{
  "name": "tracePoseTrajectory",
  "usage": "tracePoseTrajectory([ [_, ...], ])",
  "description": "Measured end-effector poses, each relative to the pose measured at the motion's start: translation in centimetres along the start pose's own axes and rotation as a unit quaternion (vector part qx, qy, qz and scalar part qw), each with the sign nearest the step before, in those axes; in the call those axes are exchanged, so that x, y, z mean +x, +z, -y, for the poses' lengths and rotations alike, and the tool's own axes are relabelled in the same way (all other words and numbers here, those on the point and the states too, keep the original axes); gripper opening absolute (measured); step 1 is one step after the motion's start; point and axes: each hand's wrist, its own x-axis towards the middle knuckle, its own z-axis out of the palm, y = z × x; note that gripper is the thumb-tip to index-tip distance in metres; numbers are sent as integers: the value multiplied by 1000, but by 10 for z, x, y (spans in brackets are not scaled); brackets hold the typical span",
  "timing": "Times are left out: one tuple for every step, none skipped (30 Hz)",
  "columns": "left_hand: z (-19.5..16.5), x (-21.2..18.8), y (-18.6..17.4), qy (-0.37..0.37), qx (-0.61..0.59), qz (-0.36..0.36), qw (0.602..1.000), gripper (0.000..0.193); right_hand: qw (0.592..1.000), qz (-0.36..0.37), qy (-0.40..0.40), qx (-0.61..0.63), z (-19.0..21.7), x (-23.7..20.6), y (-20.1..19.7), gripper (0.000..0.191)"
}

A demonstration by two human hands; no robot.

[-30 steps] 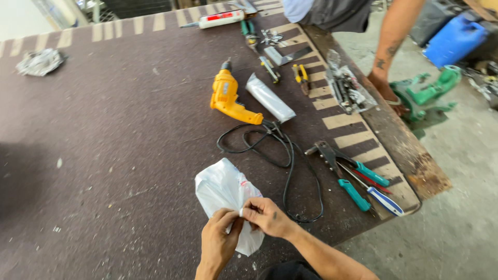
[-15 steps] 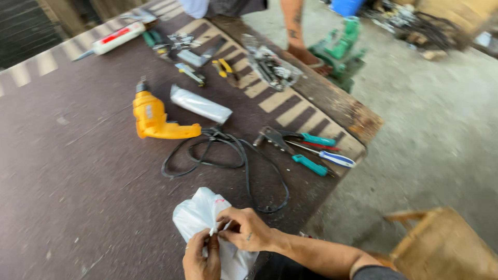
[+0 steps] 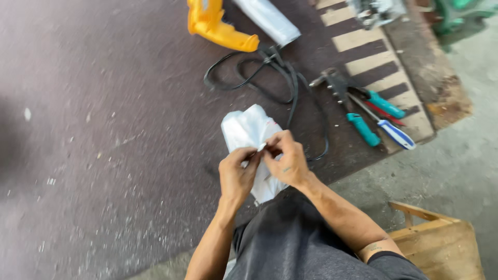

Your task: The person packs small hardware items into a white plastic bag, ties it, and places it in a drawer. They then pack a long white plastic profile into another bag, tie it, and place it on the table. Finally, they pick up a metal door latch from the table.

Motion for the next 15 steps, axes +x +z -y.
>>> tracePoseTrajectory([
  [3,0,2,-15,-24,-17,999,13,1000,7,-8,1,-2,0,2,32],
  [5,-1,6,-28,-50,-31,998,14,1000,10,-16,0,-4,0,3,33],
  [7,-2,7,-37,-75,-43,996,15,1000,10,-25,-1,-5,1,5,35],
  [8,-3,8,-46,-91,-50,994,14,1000,14,-17,8,-5,1,7,35],
  [9,-4,8,-53,-107,-56,991,13,1000,16,-9,16,-5,2,9,36],
  [10,-5,8,-59,-123,-60,989,12,1000,16,-1,23,-5,2,10,36],
  [11,-5,8,-59,-121,-65,989,12,1000,20,-1,24,-5,3,11,36],
  [11,-5,7,-57,-118,-69,989,12,999,22,-2,24,-6,3,13,36],
  [11,-5,7,-55,-116,-72,989,12,999,25,-4,24,-6,3,14,36],
  [11,-5,6,-29,-89,-76,993,13,999,25,-9,28,-7,3,15,36],
  [11,-5,6,-2,-62,-80,995,14,999,25,-15,33,-8,3,16,36],
  [11,-5,5,23,-35,-83,996,15,999,26,-20,38,-9,2,18,36],
  [11,-5,4,29,-21,-78,996,15,999,23,-30,36,-10,1,19,36],
  [11,-4,2,34,-7,-73,997,16,998,20,-39,35,-12,0,20,36],
  [11,-3,0,40,7,-69,997,16,998,17,-50,35,-13,-1,20,35],
])
